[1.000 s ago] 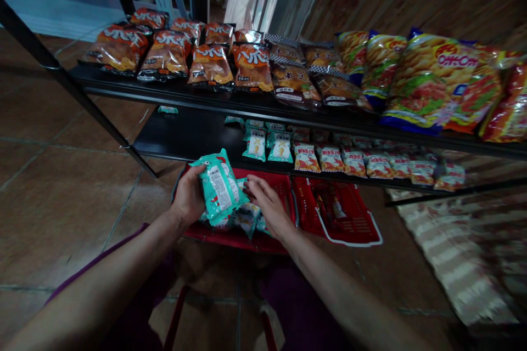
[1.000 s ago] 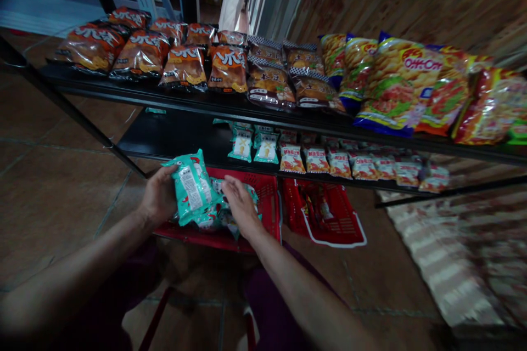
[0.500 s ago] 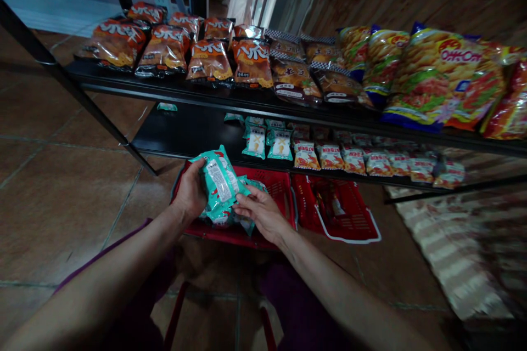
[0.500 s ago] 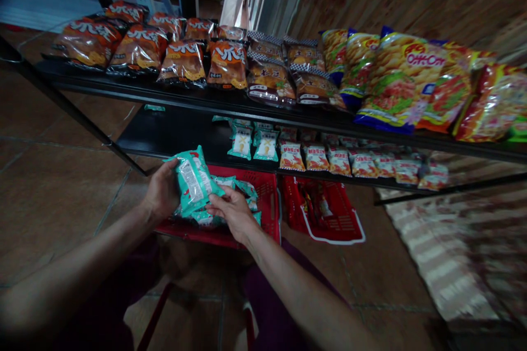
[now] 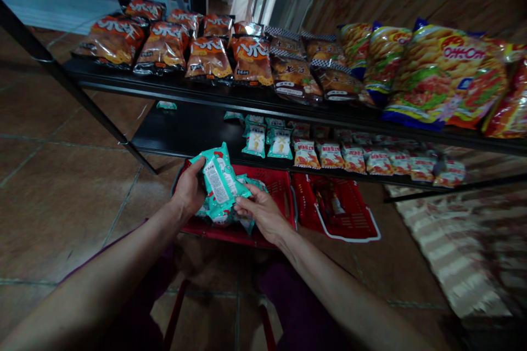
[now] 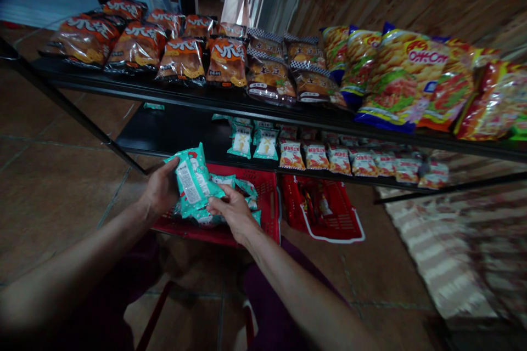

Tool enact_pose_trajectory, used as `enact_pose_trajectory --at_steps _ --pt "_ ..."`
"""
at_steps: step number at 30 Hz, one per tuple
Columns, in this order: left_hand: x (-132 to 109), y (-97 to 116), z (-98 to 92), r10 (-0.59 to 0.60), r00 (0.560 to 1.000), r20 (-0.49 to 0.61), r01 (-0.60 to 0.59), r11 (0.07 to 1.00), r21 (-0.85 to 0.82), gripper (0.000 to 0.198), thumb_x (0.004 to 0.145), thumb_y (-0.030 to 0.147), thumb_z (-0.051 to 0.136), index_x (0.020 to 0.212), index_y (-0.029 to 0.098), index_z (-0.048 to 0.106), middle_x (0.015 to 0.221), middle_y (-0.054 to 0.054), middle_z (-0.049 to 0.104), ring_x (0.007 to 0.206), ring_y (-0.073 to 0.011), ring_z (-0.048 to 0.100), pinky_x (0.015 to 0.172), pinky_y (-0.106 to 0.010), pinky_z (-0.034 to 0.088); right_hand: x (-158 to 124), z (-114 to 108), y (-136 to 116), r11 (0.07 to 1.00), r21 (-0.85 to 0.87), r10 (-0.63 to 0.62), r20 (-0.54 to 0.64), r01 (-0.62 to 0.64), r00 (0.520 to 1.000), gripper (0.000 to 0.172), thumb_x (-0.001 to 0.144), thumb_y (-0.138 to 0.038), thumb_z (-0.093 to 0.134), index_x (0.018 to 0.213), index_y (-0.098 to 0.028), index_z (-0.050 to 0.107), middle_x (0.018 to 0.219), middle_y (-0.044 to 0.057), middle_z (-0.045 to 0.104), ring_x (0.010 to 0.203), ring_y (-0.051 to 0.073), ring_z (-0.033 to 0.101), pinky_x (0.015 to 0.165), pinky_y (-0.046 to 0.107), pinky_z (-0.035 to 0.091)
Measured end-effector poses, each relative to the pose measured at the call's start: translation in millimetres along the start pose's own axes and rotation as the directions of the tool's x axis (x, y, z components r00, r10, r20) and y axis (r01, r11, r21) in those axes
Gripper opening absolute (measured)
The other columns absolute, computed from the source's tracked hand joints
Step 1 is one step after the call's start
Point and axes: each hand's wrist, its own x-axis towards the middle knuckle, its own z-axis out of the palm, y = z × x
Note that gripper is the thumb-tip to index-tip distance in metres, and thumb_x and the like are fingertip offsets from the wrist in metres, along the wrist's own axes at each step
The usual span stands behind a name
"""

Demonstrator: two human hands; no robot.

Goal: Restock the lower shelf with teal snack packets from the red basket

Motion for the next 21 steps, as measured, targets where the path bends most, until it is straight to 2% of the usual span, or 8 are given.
enact_pose_trajectory --at_steps 4,8,11,15,21 --pt "0.4 -0.4 -1.9 -0.016 1.0 0.021 0.016 1.0 0.002 0.039 0.082 0.035 0.048 0.111 0.013 0.061 0.093 -0.011 0.071 0.083 -0.0267 0.066 0.081 -0.043 0.051 -1.6 -4.5 -5.0 0.991 -0.128 -0.018 0.081 0.028 0.997 0.043 0.064 -0.035 0.074 0.103 -0.022 0.064 0.089 -0.001 0.067 0.075 0.01 0.06 0.07 0.022 0.048" --pt "1.2 -4.5 -3.4 -0.016 0.997 0.07 0.015 1.0 0.016 0.039 0.082 0.035 0.05 0.112 0.011 0.06 0.094 -0.012 0.071 0.083 -0.0271 0.066 0.082 -0.043 0.05 -2.6 -7.2 -10.9 0.996 -0.087 -0.019 0.069 0.025 0.997 0.037 0.07 -0.045 0.068 0.1 -0.023 0.065 0.106 0.002 0.065 0.094 0.013 0.06 0.078 0.023 0.049" --pt "-0.1 -8.7 -1.8 -0.025 0.994 0.106 0.022 0.999 0.026 0.038 0.081 0.033 0.05 0.111 0.01 0.061 0.093 -0.012 0.071 0.082 -0.0272 0.067 0.082 -0.043 0.051 -1.3 -8.8 -11.2 0.997 -0.069 -0.01 0.082 0.016 0.997 0.042 0.072 -0.05 0.066 0.104 -0.023 0.062 0.106 0.004 0.064 0.091 0.014 0.061 0.072 0.023 0.05" --pt "-4.1 -11.4 2.6 -0.029 0.995 0.096 0.024 0.999 0.046 0.036 0.083 0.03 0.047 0.109 0.008 0.061 0.092 -0.013 0.071 0.081 -0.0267 0.067 0.082 -0.043 0.051 0.3 -8.9 -9.8 0.999 -0.048 0.004 0.086 0.0 0.996 0.049 0.067 -0.049 0.071 0.107 -0.021 0.061 0.098 0.004 0.066 0.083 0.015 0.062 0.07 0.025 0.05" --pt "-5.1 -12.2 5.4 -0.035 0.993 0.116 0.028 0.998 0.063 0.037 0.084 0.032 0.046 0.109 0.009 0.061 0.092 -0.012 0.071 0.082 -0.0267 0.067 0.082 -0.042 0.051 -0.7 -5.8 -10.6 1.0 -0.005 0.006 0.071 -0.006 0.997 0.046 0.062 -0.044 0.076 0.1 -0.02 0.065 0.093 0.003 0.069 0.074 0.013 0.063 0.067 0.025 0.049"
